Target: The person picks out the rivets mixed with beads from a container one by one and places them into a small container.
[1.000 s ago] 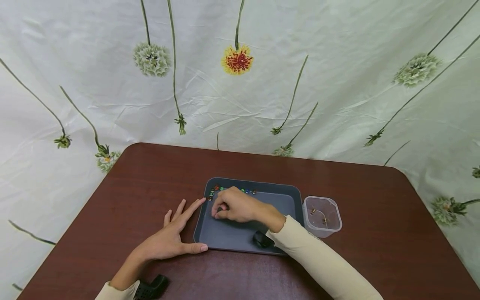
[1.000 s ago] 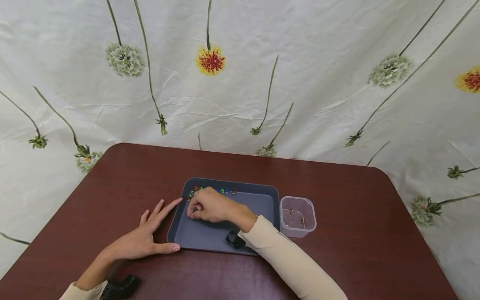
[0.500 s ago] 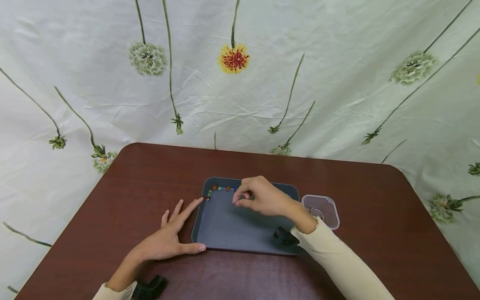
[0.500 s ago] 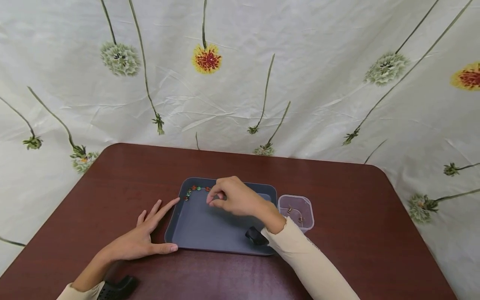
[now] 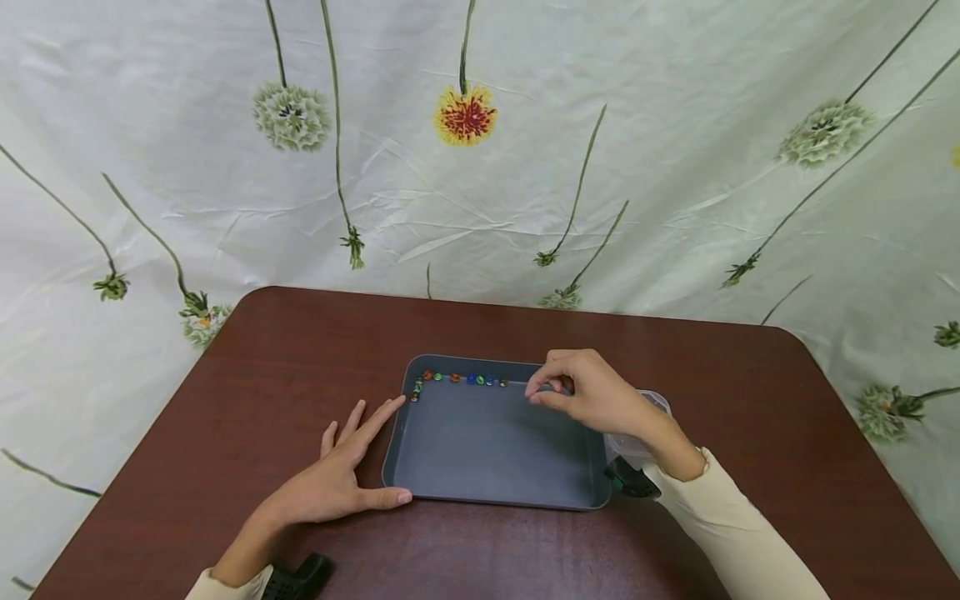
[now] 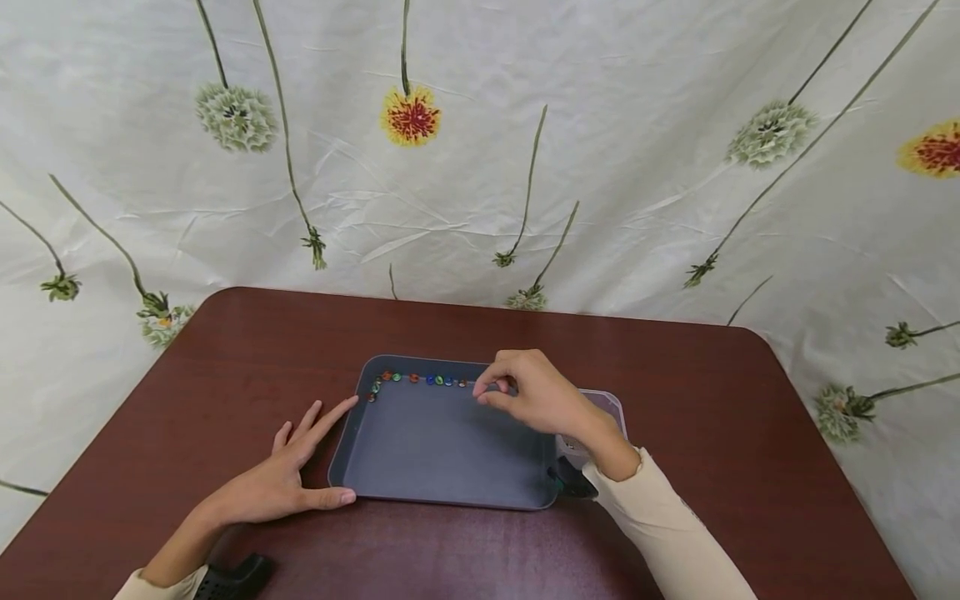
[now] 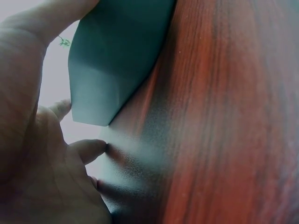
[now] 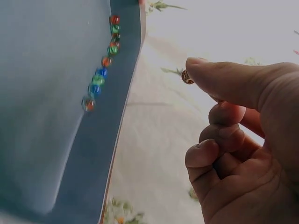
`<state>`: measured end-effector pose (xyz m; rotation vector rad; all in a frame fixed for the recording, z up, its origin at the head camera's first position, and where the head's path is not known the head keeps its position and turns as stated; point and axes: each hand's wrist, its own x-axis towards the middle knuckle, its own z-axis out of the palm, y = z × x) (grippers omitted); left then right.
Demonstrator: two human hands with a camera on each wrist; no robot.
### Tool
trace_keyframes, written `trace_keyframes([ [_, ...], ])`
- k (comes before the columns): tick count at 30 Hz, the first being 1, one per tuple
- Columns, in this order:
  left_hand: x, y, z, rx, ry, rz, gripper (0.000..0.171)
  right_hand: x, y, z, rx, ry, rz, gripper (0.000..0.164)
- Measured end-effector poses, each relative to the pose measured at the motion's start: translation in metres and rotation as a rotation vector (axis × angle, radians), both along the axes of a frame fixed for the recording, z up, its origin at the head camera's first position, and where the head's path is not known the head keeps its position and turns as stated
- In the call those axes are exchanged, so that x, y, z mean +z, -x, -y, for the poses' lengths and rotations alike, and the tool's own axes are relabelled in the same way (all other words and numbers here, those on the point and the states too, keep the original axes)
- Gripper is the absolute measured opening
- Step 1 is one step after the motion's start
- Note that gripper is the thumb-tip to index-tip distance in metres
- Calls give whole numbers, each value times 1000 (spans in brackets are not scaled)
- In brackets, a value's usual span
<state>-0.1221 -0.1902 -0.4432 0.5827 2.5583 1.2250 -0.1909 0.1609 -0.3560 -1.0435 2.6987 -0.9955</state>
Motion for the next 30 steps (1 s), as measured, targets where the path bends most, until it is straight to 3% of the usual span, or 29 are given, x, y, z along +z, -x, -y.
trace_keyframes([
  [17,1,0,1,-8,15,18,104,-9,-22,-77,-167,19,-35,11],
  [30,0,3,6,0,33,16,103,-20,-29,-98,-224,13,-66,14],
])
